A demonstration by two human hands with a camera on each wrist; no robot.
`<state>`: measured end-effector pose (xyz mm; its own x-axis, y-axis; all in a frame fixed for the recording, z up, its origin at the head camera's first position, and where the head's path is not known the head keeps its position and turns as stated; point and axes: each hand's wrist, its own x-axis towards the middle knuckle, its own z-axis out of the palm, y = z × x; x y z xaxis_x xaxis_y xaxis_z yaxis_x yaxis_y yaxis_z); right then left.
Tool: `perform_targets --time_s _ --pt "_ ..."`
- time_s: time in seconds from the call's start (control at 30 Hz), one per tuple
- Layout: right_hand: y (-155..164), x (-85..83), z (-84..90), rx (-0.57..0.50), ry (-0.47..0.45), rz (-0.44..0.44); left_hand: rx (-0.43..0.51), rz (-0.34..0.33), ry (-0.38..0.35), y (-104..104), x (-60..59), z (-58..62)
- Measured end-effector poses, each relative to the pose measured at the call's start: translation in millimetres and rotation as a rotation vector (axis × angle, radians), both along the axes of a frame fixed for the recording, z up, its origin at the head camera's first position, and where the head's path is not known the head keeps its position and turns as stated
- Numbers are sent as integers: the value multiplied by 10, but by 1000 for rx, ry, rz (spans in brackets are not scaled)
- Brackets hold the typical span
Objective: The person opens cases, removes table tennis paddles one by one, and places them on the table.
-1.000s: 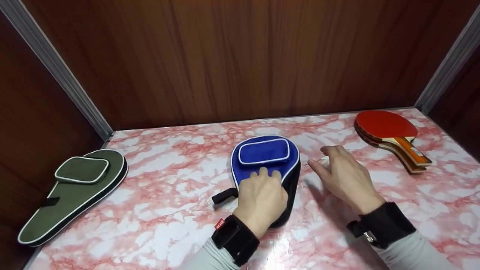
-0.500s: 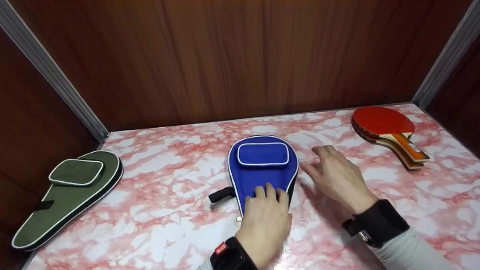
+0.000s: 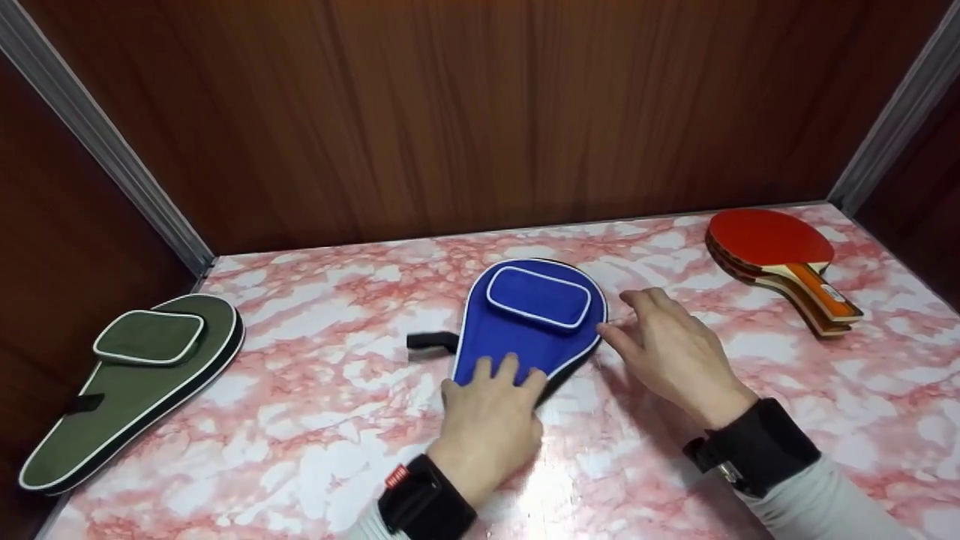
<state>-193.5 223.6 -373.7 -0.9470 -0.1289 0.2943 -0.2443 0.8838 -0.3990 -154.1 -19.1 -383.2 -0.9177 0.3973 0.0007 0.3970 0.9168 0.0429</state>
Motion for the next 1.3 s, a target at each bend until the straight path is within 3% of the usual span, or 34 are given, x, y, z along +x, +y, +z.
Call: perform_targets --time_s 0.17,0.47,0.67,0.93,1.3 --pt "-15 10 29 4 -32 -4 43 47 -6 -218 -202 8" --pt "-26 36 53 0 -41 12 54 279 -74 -621 -676 77" --pt "-46 41 58 0 6 31 82 351 -87 -828 -855 79" --pt "-107 81 24 17 -19 90 106 441 -108 -1016 -979 78" --pt "-201 124 -41 194 64 240 122 415 -78 -1125 -944 107"
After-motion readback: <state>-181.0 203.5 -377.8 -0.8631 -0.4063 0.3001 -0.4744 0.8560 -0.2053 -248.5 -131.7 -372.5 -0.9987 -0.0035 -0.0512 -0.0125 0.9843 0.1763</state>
